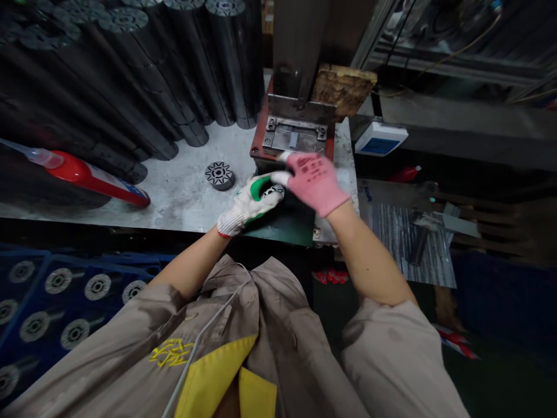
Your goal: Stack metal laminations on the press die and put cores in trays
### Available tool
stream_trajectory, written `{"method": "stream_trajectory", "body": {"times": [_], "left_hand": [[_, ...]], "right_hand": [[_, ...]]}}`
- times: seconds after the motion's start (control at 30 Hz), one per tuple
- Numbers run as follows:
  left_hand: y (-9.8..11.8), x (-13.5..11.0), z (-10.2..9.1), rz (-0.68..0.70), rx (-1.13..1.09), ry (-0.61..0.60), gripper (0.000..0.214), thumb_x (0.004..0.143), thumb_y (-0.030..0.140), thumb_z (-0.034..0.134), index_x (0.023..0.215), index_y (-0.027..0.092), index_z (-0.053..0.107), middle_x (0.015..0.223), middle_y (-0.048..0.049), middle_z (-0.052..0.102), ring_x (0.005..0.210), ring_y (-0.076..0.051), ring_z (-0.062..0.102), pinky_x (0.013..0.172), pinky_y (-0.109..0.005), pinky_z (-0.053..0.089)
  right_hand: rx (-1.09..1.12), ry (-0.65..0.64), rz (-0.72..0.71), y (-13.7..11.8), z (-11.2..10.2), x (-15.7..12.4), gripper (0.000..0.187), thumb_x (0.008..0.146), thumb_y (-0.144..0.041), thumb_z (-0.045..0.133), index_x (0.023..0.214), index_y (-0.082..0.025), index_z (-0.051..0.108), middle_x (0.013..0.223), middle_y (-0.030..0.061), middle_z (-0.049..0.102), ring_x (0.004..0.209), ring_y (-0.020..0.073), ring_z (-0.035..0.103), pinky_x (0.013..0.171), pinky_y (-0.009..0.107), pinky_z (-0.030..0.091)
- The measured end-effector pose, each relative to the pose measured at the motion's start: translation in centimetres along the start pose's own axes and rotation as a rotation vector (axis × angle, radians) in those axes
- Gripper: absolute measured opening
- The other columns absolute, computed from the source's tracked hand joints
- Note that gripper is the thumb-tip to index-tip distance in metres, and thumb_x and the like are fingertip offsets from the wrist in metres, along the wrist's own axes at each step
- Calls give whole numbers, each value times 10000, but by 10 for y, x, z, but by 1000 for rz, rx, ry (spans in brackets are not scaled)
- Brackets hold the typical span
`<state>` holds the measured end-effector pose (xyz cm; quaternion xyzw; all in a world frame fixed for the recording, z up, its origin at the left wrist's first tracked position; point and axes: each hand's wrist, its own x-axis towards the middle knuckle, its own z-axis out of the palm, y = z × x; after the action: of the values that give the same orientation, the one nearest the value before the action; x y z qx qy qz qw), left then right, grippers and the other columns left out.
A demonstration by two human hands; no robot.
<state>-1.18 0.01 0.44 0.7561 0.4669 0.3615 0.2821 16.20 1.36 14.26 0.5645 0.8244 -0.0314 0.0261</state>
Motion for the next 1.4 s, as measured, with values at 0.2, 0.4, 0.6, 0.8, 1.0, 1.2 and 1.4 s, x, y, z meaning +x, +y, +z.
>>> {"method": "stream_trajectory", "body": {"times": [0.2, 0.4, 0.6, 0.8, 1.0, 1.2, 1.4], "left_hand": [[6, 2, 8, -19, 120, 56, 585, 883, 416, 745, 1418, 189, 676, 1429, -107, 703, 1366, -315, 619, 1296, -545, 361], [-2, -5, 10, -6, 170, 36, 791, 885, 640, 743, 1523, 196, 598, 1516, -139, 627, 1422, -350, 539, 1261, -524, 399], [-11, -4, 3, 76, 183, -45, 866, 857, 668, 776, 1560, 208, 564, 1527, -132, 617, 1432, -351, 536, 1276, -503, 386], [-10, -5, 0, 1, 168, -23, 876, 816, 623, 836, 1547, 211, 585, 1507, -132, 607, 1403, -357, 561, 1220, -476, 468], [-13, -6, -11, 82, 74, -57, 847, 891, 732, 723, 1549, 217, 583, 1527, -145, 598, 1443, -343, 546, 1250, -478, 449], [-11, -7, -14, 126, 74, -96, 808, 925, 700, 711, 1557, 220, 561, 1530, -127, 622, 1494, -342, 513, 1313, -528, 369], [-10, -5, -1, 80, 195, -78, 776, 889, 540, 780, 1555, 209, 560, 1542, -115, 610, 1476, -339, 524, 1328, -508, 345]], "right_hand": [[-110, 230, 146, 23, 0, 37, 790, 1078, -720, 380, 1181, -26, 743, 1325, 250, 640, 1284, 410, 585, 1041, 515, 469], [28, 188, 44, 18, 11, 7, 548, 1131, -512, 341, 1294, -161, 729, 1290, 176, 723, 1217, 342, 642, 1019, 490, 497], [0, -225, -28, -4, 41, -2, 409, 1092, -281, 411, 1326, -151, 720, 1270, 141, 774, 1178, 269, 689, 1019, 371, 472], [-18, -177, -105, -4, 8, 3, 375, 1094, -342, 487, 1326, -184, 736, 1296, 127, 767, 1193, 279, 681, 1025, 380, 477], [-95, 155, 196, 11, -17, 25, 659, 1084, -629, 477, 1342, -64, 698, 1417, 264, 625, 1294, 409, 582, 1049, 540, 491], [-33, 188, 103, 8, 6, 15, 537, 1137, -509, 350, 1317, -161, 716, 1300, 175, 703, 1247, 364, 632, 1034, 520, 508], [-20, -144, -54, -25, 35, -15, 353, 1100, -232, 450, 1318, -129, 708, 1316, 164, 755, 1205, 299, 706, 999, 402, 533]]}}
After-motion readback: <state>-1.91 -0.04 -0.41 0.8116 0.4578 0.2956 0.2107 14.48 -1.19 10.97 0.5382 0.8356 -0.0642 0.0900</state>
